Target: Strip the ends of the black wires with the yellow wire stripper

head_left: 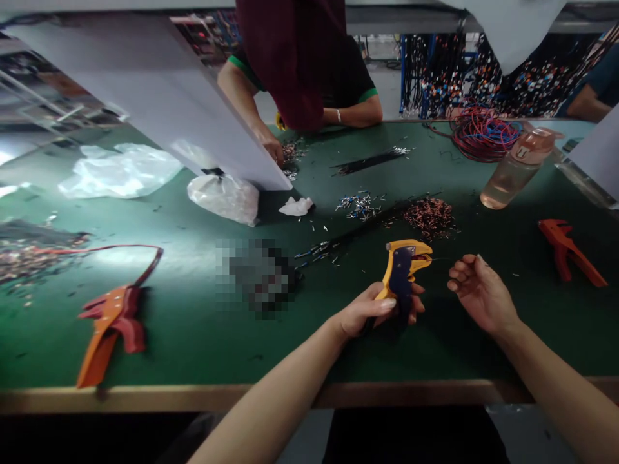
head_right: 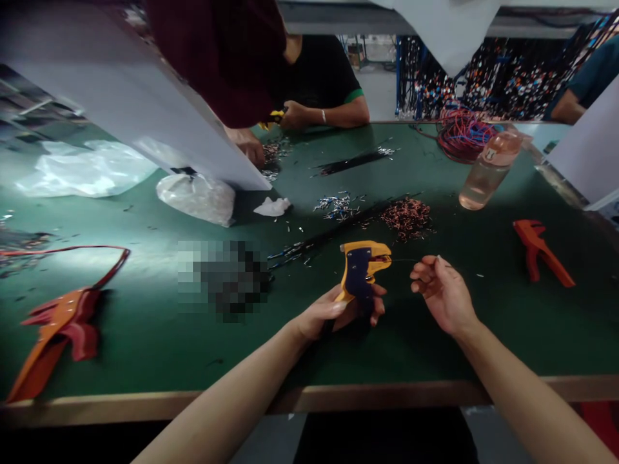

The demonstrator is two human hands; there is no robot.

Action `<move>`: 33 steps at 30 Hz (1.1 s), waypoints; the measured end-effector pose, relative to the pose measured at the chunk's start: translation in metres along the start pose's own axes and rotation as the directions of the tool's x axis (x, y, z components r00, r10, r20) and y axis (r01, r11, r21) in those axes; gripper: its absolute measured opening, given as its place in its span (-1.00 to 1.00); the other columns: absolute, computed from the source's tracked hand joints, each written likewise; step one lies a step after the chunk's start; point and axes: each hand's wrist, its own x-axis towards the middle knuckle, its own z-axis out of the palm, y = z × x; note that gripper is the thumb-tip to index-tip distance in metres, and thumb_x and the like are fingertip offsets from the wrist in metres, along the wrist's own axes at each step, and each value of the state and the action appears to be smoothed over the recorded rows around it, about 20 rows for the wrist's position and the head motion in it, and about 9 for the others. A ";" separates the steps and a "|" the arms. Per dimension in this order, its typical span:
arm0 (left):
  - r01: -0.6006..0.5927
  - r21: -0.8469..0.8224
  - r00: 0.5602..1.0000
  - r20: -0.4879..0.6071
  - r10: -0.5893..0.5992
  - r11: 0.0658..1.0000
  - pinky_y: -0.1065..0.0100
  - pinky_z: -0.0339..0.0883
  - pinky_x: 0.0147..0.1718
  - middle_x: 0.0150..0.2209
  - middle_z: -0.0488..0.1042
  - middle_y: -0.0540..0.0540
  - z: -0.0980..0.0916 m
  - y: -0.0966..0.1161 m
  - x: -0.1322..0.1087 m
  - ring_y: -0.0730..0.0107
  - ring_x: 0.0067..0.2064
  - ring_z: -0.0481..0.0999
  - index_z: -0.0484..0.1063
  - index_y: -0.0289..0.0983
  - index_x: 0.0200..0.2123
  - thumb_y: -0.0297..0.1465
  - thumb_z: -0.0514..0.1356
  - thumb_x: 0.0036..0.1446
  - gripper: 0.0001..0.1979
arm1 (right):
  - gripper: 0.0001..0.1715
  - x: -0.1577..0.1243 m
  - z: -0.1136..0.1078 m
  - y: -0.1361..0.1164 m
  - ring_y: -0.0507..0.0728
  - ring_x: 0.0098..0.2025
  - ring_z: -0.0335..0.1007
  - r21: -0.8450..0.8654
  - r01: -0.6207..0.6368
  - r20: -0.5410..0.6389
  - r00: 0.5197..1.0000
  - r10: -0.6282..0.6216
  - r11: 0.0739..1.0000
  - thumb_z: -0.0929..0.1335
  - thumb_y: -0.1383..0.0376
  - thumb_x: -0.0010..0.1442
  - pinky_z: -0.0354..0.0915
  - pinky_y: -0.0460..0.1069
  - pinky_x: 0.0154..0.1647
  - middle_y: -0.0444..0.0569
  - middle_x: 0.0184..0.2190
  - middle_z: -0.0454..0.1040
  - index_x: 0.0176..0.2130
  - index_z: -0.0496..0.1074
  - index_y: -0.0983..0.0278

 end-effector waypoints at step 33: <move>0.069 0.251 0.981 -0.192 -0.020 0.966 0.34 0.29 -0.46 -0.55 0.45 -0.01 0.015 0.008 -0.002 0.45 -0.53 0.40 0.54 -0.38 -0.30 -0.12 0.47 -0.13 -0.53 | -0.65 -0.005 0.013 -0.003 0.05 -0.42 0.60 0.047 -0.184 -0.012 0.983 0.185 0.982 0.63 0.04 -0.07 0.44 -0.10 -0.46 -0.18 -0.45 0.67 -0.37 0.58 0.16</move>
